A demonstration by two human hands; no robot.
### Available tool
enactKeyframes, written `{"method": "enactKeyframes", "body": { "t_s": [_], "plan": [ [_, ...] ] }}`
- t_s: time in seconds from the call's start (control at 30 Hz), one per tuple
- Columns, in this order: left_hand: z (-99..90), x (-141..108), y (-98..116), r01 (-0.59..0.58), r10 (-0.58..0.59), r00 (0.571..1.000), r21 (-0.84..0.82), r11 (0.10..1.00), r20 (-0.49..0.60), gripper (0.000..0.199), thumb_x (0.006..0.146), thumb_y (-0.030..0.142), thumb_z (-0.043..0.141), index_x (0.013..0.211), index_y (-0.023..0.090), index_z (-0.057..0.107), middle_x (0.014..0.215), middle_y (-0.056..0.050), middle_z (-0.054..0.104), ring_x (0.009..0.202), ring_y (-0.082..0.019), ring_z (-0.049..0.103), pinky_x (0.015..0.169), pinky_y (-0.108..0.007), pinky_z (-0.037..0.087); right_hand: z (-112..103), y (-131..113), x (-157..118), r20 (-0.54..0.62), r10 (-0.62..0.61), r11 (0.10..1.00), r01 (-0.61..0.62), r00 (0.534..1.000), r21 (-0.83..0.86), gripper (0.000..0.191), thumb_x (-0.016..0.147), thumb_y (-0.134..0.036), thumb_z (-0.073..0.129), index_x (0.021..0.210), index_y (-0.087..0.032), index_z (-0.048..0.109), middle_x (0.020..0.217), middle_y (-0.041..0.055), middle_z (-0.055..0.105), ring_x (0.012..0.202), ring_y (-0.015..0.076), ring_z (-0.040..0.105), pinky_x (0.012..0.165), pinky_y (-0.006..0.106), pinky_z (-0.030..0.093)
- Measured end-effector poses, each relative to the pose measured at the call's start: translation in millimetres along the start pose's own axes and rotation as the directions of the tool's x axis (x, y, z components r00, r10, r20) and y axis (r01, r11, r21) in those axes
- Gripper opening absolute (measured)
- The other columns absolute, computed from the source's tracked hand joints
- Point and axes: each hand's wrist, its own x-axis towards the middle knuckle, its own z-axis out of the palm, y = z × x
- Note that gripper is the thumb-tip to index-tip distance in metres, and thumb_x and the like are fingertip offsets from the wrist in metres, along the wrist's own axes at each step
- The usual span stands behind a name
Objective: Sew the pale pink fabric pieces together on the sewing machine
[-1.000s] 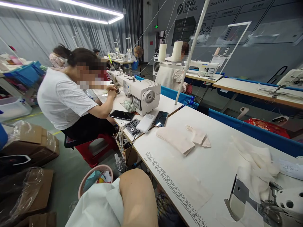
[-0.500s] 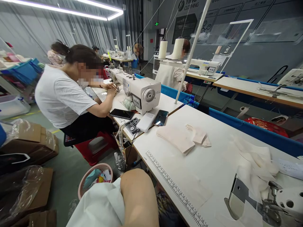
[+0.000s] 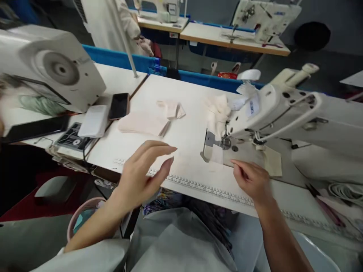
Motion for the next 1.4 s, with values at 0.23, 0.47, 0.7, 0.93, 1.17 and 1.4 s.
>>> {"method": "enactKeyframes", "body": {
  "t_s": [0.23, 0.47, 0.7, 0.93, 1.17, 1.4],
  "plan": [
    [62.6, 35.2, -32.9, -0.100, 0.031, 0.926, 0.165, 0.981, 0.376, 0.020, 0.094, 0.026, 0.054, 0.107, 0.015, 0.064, 0.103, -0.010, 0.067, 0.097, -0.025, 0.062, 0.082, -0.039, 0.052, 0.5, -4.2, 4.2, -0.054, -0.016, 0.998, 0.019, 0.998, 0.053, 0.015, 0.091, -0.007, 0.056, 0.099, -0.015, 0.067, 0.065, 0.0002, 0.067, 0.051, 0.0123, 0.057, 0.057, 0.026, 0.045],
    [73.1, 55.8, -31.9, -0.160, -0.071, 0.822, 0.350, 0.923, 0.564, 0.024, 0.090, 0.038, 0.058, 0.094, 0.015, 0.063, 0.069, -0.003, 0.065, 0.079, -0.024, 0.062, 0.087, -0.044, 0.043, 0.0, -3.5, 1.5, -0.028, -0.041, 0.997, 0.043, 0.999, 0.071, 0.016, 0.092, -0.007, 0.054, 0.098, -0.015, 0.067, 0.069, 0.0005, 0.070, 0.050, 0.0118, 0.056, 0.057, 0.027, 0.044],
    [66.8, 51.5, -45.4, -0.028, 0.036, 0.807, -0.022, 0.999, 0.589, 0.021, 0.092, 0.034, 0.051, 0.081, 0.018, 0.059, 0.062, 0.002, 0.056, 0.061, -0.013, 0.054, 0.073, -0.031, 0.046, 1.4, -5.8, 0.3, 0.030, -0.021, 0.994, 0.018, 0.999, 0.109, 0.021, 0.092, -0.010, 0.050, 0.098, -0.018, 0.068, 0.070, 0.0012, 0.070, 0.056, 0.0136, 0.060, 0.058, 0.028, 0.044],
    [52.7, 45.2, -44.6, 0.357, -0.007, 0.789, -0.448, 0.819, 0.615, 0.020, 0.091, 0.035, 0.056, 0.084, 0.017, 0.058, 0.077, -0.002, 0.063, 0.069, -0.011, 0.057, 0.062, -0.023, 0.046, -11.2, -19.0, 13.7, 0.173, 0.139, 0.843, -0.209, 0.975, 0.496, 0.023, 0.094, -0.021, 0.046, 0.095, -0.024, 0.070, 0.081, 0.0053, 0.069, 0.072, 0.0183, 0.062, 0.067, 0.033, 0.050],
    [61.5, 72.2, -22.5, 0.486, 0.083, 0.644, -0.490, 0.724, 0.761, 0.018, 0.091, 0.033, 0.057, 0.085, 0.016, 0.057, 0.062, 0.004, 0.051, 0.049, -0.006, 0.036, 0.045, -0.018, 0.030, -16.7, -45.8, 38.1, 0.581, -0.054, 0.463, -0.495, 0.812, 0.735, 0.020, 0.093, -0.025, 0.056, 0.105, -0.023, 0.071, 0.141, 0.0088, 0.048, 0.128, 0.0243, 0.047, 0.104, 0.041, 0.042],
    [88.4, 97.4, 0.0, 0.470, 0.099, 0.619, -0.468, 0.749, 0.779, 0.018, 0.090, 0.031, 0.053, 0.087, 0.015, 0.059, 0.069, 0.001, 0.059, 0.055, -0.008, 0.045, 0.050, -0.020, 0.036, -1.6, -42.0, 41.1, 0.616, 0.060, 0.337, -0.597, 0.785, 0.728, 0.021, 0.093, -0.023, 0.052, 0.108, -0.019, 0.067, 0.102, 0.0055, 0.068, 0.100, 0.0189, 0.061, 0.088, 0.032, 0.051]
  ]
}}
